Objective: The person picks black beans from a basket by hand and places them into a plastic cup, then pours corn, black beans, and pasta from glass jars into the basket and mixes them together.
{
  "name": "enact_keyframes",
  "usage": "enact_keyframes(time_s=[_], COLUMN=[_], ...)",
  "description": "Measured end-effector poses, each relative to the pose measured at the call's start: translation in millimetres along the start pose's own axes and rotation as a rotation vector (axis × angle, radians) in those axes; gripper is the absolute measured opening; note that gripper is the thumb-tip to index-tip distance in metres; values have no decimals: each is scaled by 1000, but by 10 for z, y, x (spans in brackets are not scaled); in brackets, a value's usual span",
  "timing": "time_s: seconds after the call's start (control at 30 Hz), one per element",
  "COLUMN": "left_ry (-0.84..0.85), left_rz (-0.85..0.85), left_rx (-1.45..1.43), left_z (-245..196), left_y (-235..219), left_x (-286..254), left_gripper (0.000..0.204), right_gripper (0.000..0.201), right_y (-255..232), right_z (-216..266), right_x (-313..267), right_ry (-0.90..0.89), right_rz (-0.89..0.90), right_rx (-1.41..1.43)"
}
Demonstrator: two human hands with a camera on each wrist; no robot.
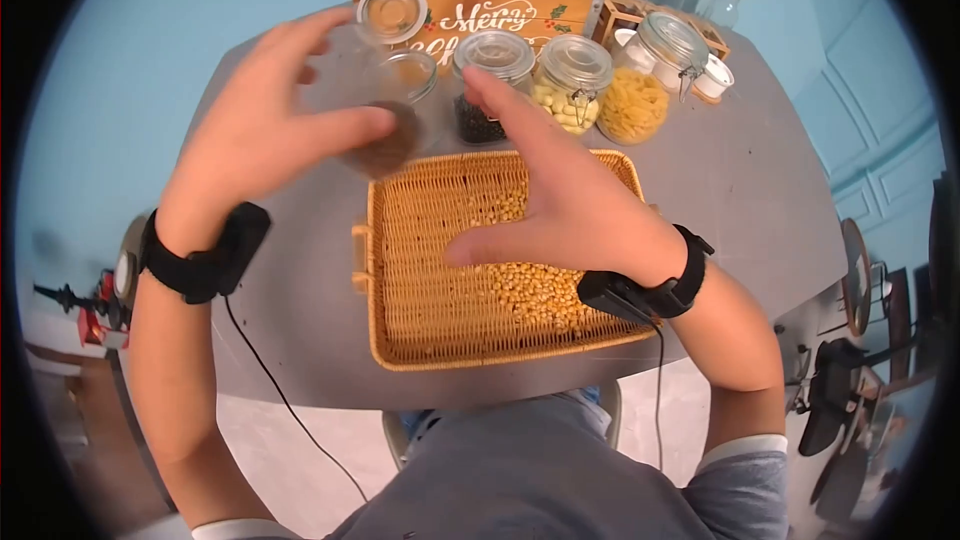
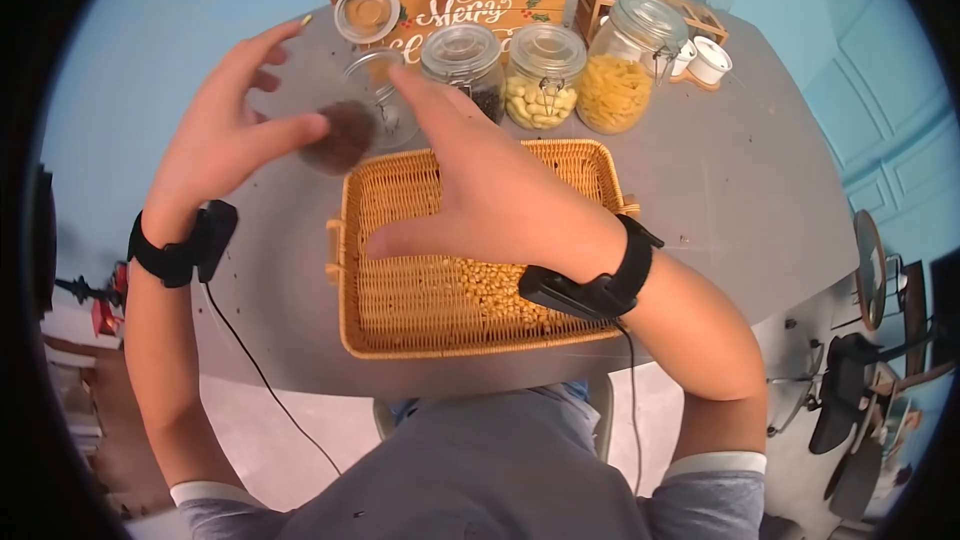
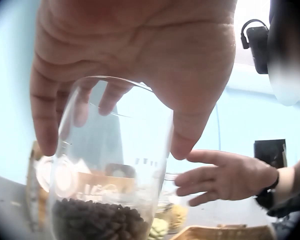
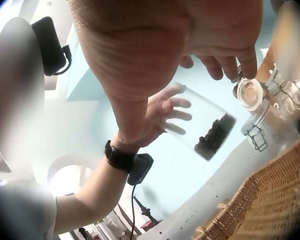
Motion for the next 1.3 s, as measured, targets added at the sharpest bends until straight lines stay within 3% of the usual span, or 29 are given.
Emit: enact_keyframes(time_s=[0.13, 0.2, 0.23, 0.3, 0.33, 0.4, 0.43, 0.5, 0.63, 0.7, 0.83, 0.9, 1.03, 1.1, 1.13, 1.2, 1.23, 1.27, 1.3], left_ry=[-93, -102, -106, 70, 69, 207, 202, 191, 117, 205, 144, 182, 144, 39, 43, -179, -174, -191, -206], left_rz=[71, 165, 158, 88, 84, 389, 381, 919, 903, 688, 723, 594, 610, 557, 562, 497, 502, 365, 224], left_rx=[-231, -457, -468, -445, -454, -334, -340, -210, -279, -292, -331, -346, -382, -425, -422, -526, -523, -640, -752], left_z=[-453, -522, -513, -510, -493, -455, -459, -484, -492, -463, -426, -388, -345, -324, -310, -271, -266, -251, -249], left_y=[463, 735, 863, 1084, 1136, 1214, 1220, 1261, 1288, 1300, 1262, 1276, 1255, 1185, 1144, 1079, 1095, 1114, 1102], left_x=[-150, -223, -284, -398, -444, -569, -626, -783, -1110, -1234, -1338, -1400, -1362, -1298, -1256, -1182, -1175, -1159, -1130], left_gripper=[80, 83, 83, 82, 82, 74, 74, 64, 55, 51, 50, 49, 46, 46, 46, 55, 55, 65, 74], right_gripper=[115, 112, 103, 101, 99, 97, 95, 95, 91, 90, 76, 72, 67, 69, 77, 86, 87, 89, 89], right_y=[28, -115, -194, -404, -498, -663, -702, -749, -655, -552, -340, -296, -360, -473, -546, -672, -731, -772, -783], right_z=[-53, -152, -228, -312, -349, -459, -495, -446, -333, -285, -173, -111, 8, 46, 53, 84, 105, 116, 86], right_x=[-93, -293, -402, -616, -717, -899, -937, -914, -735, -609, -388, -331, -286, -285, -277, -234, -193, -181, -205], right_ry=[-78, 135, 75, 99, 124, 204, 280, 280, 160, 125, -91, -147, -82, -18, 89, 201, 274, 340, 338], right_rz=[-36, 15, -4, 55, 100, 155, 200, 283, 448, 521, 671, 707, 753, 756, 754, 745, 737, 721, 711], right_rx=[0, 8, -64, -138, -205, -220, -229, -343, -608, -670, -868, -958, -1120, -1146, -1073, -995, -792, -588, -588])
Point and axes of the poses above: each hand's wrist, its own x-axis towards the middle knuckle, its own y-axis out of the palm, z = x × y, the point moved 1 cm from there along x, towards the middle knuckle, and after that the axes turned 2 degrees about -x, right-handed, at the moved point
